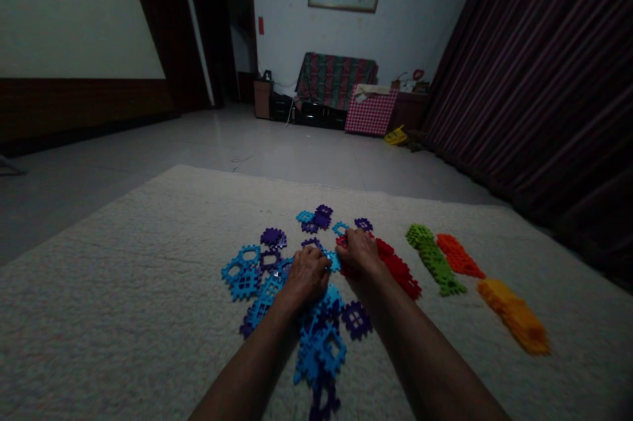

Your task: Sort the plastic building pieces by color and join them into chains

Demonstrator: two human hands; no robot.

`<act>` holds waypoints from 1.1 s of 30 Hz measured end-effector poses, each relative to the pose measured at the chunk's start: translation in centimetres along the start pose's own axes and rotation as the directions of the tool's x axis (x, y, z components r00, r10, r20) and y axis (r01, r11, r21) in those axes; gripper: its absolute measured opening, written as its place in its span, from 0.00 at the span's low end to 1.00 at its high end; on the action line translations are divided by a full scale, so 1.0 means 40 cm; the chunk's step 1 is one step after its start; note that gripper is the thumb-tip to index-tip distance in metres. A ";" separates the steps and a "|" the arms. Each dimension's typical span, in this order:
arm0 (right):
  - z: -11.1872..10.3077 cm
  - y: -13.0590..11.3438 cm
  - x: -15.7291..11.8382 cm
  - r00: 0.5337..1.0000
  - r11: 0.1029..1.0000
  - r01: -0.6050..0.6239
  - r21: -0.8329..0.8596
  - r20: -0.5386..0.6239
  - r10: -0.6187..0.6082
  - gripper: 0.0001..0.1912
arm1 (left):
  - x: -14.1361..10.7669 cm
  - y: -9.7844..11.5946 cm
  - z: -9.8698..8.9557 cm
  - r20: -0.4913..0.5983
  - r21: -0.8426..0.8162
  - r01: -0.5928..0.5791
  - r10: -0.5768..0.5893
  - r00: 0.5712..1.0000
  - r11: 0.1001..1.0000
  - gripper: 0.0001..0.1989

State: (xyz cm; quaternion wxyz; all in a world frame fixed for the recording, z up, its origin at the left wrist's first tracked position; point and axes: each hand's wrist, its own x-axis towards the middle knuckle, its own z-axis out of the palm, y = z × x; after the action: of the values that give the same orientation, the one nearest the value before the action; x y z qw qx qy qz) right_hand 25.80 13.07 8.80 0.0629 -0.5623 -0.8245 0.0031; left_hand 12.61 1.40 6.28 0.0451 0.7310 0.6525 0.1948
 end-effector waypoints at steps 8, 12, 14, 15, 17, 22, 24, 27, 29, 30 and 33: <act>0.001 0.052 0.024 0.994 0.960 0.111 0.258 -0.047 -0.103 0.21 | 0.004 -0.003 0.003 0.015 0.005 -0.007 0.007 1.000 1.000 0.11; -0.024 0.136 0.011 0.987 0.940 0.124 0.317 -0.136 -0.084 0.20 | 0.004 -0.006 0.008 0.019 -0.002 0.001 0.000 1.000 1.000 0.11; -0.039 0.192 0.000 0.989 0.955 0.040 0.293 -0.150 0.004 0.19 | 0.004 -0.008 0.011 0.025 -0.008 0.002 -0.002 1.000 1.000 0.11; -0.045 0.219 -0.005 0.991 0.960 0.003 0.280 -0.128 0.034 0.18 | 0.004 -0.009 0.012 0.027 -0.009 0.001 -0.001 1.000 1.000 0.11; -0.053 0.263 -0.014 0.995 0.967 -0.060 0.249 -0.068 0.079 0.19 | 0.005 -0.011 0.015 0.023 -0.008 0.001 -0.001 1.000 1.000 0.11; -0.050 0.265 -0.014 0.995 0.979 -0.026 0.204 -0.093 0.045 0.26 | 0.004 -0.010 0.013 0.017 -0.009 -0.011 0.011 1.000 1.000 0.11; -0.045 0.233 -0.001 0.998 0.985 0.024 0.170 -0.060 -0.014 0.23 | 0.004 -0.008 0.011 0.013 -0.009 -0.011 0.011 1.000 1.000 0.11; -0.035 0.190 0.031 0.993 0.993 0.094 0.074 0.062 -0.098 0.23 | 0.005 -0.008 0.010 0.006 -0.011 -0.010 0.010 1.000 1.000 0.11; -0.026 0.175 0.056 0.985 0.993 0.115 0.039 0.124 -0.119 0.26 | 0.005 -0.009 0.012 0.005 -0.012 -0.007 0.007 1.000 1.000 0.11; -0.020 0.171 0.068 0.982 0.992 0.119 0.035 0.143 -0.122 0.25 | 0.005 -0.009 0.013 0.004 -0.013 -0.006 0.006 1.000 1.000 0.11; -0.007 0.172 0.098 0.975 0.991 0.131 0.026 0.177 -0.134 0.23 | 0.005 -0.009 0.012 -0.001 -0.011 -0.006 0.006 1.000 1.000 0.11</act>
State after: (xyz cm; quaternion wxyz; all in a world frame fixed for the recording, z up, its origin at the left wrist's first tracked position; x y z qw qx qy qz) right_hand 30.78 19.23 8.94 -0.0072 -0.5031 -0.8624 0.0550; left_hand 12.46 1.73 5.74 0.0484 0.7327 0.6491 0.1987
